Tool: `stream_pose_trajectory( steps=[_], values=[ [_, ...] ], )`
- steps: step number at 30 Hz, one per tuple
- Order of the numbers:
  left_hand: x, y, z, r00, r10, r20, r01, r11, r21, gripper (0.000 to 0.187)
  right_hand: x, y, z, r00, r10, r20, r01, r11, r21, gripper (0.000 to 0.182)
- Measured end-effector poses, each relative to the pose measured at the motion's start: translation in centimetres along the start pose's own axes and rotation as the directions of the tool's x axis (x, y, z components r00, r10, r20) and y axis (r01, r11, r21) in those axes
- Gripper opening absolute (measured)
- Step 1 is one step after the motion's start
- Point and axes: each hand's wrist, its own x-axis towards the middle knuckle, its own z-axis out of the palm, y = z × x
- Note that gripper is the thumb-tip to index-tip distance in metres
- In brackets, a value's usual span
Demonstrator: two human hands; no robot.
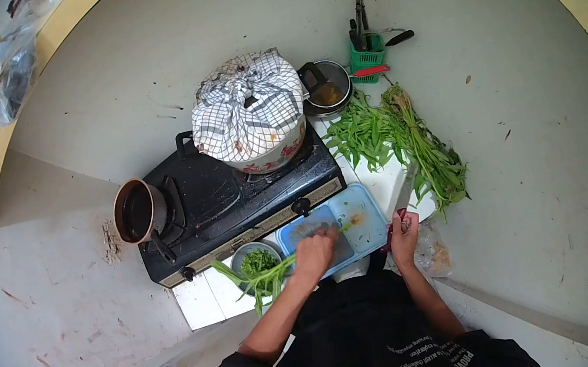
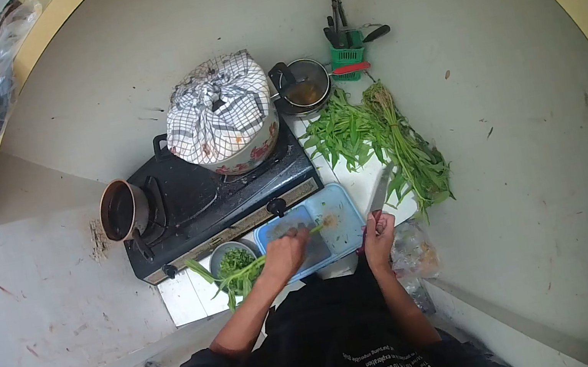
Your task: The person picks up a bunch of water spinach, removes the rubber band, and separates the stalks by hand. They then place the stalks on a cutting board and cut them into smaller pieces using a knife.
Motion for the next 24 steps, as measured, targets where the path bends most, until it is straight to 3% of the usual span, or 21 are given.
stream_pose_trajectory(
  steps=[2, 5, 9, 10, 13, 17, 20, 24],
  values=[
    [0.1, -1.7, 1.5, 0.995, -0.041, -0.091, 0.037, 0.998, -0.049, 0.018, -0.2, 0.5, -0.1, 0.994, -0.081, 0.067, 0.088, 0.99, -0.112, 0.018],
    [0.0, -4.0, 5.4, 0.984, -0.108, -0.141, 0.091, 0.988, -0.123, 0.017, -1.5, -0.9, 0.0, 0.972, 0.104, 0.211, -0.091, 0.993, -0.071, 0.018],
    [-0.6, -4.8, 8.4, 0.979, -0.187, -0.077, 0.168, 0.965, -0.201, 0.016, -2.9, 1.5, -0.7, 0.921, -0.015, 0.39, 0.155, 0.931, -0.33, 0.021],
    [-0.6, -4.9, 8.9, 0.978, -0.2, -0.062, 0.183, 0.959, -0.216, 0.016, -3.5, 1.5, -1.0, 0.909, 0.024, 0.415, 0.123, 0.939, -0.322, 0.024],
    [-0.6, -5.2, 9.8, 0.975, -0.173, -0.141, 0.132, 0.956, -0.262, 0.016, -4.4, 2.8, -0.8, 0.902, 0.114, 0.416, 0.023, 0.95, -0.311, 0.026],
    [-0.8, -4.7, 9.1, 0.97, -0.191, -0.152, 0.157, 0.964, -0.213, 0.016, -3.8, 4.0, -0.2, 0.9, 0.121, 0.418, 0.045, 0.93, -0.365, 0.026],
    [-0.7, -4.5, 9.0, 0.967, -0.191, -0.171, 0.155, 0.966, -0.205, 0.016, -3.5, 2.3, 0.2, 0.863, 0.181, 0.471, -0.018, 0.944, -0.329, 0.026],
    [-0.5, -4.6, 9.3, 0.961, -0.211, -0.178, 0.165, 0.956, -0.244, 0.015, -4.2, -0.5, 0.6, 0.856, 0.195, 0.479, 0.027, 0.908, -0.419, 0.027]
  ],
)
